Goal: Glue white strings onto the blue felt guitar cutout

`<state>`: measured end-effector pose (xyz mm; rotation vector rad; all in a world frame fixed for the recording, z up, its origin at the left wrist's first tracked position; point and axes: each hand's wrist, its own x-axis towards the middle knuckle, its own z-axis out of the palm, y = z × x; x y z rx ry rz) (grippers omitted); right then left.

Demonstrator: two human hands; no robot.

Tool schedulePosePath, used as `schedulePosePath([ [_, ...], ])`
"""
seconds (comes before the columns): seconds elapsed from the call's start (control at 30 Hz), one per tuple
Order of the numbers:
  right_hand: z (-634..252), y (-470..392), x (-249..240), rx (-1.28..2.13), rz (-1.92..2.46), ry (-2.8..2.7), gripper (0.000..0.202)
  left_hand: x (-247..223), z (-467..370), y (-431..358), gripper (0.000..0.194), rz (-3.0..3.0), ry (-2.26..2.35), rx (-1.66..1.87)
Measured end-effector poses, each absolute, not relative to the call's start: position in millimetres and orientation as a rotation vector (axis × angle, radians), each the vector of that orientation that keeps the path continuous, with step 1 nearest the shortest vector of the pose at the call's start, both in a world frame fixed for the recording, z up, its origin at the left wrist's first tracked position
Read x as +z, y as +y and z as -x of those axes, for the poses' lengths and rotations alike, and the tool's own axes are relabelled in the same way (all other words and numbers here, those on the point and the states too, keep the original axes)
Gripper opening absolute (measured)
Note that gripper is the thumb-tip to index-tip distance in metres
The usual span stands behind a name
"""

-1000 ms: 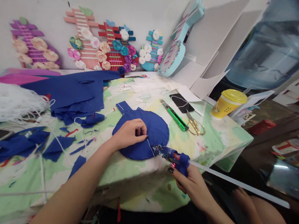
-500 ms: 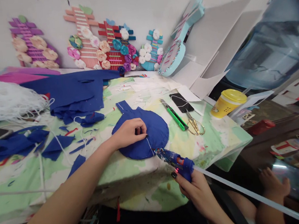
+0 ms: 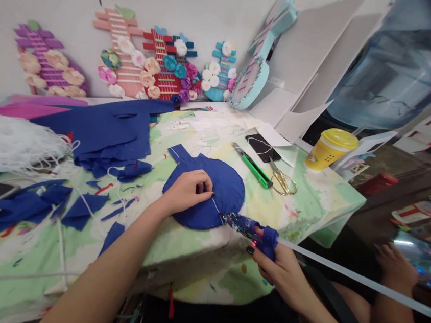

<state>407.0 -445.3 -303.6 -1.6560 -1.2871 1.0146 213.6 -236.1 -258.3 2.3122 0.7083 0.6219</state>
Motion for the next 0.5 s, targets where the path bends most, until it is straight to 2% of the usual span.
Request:
schedulePosePath([
  [0.5,-409.9,-449.7,-291.9,1.003,1.557,-1.176,0.038,-256.9,-214.8,-237.5,0.009,-2.350,0.760,0.642],
])
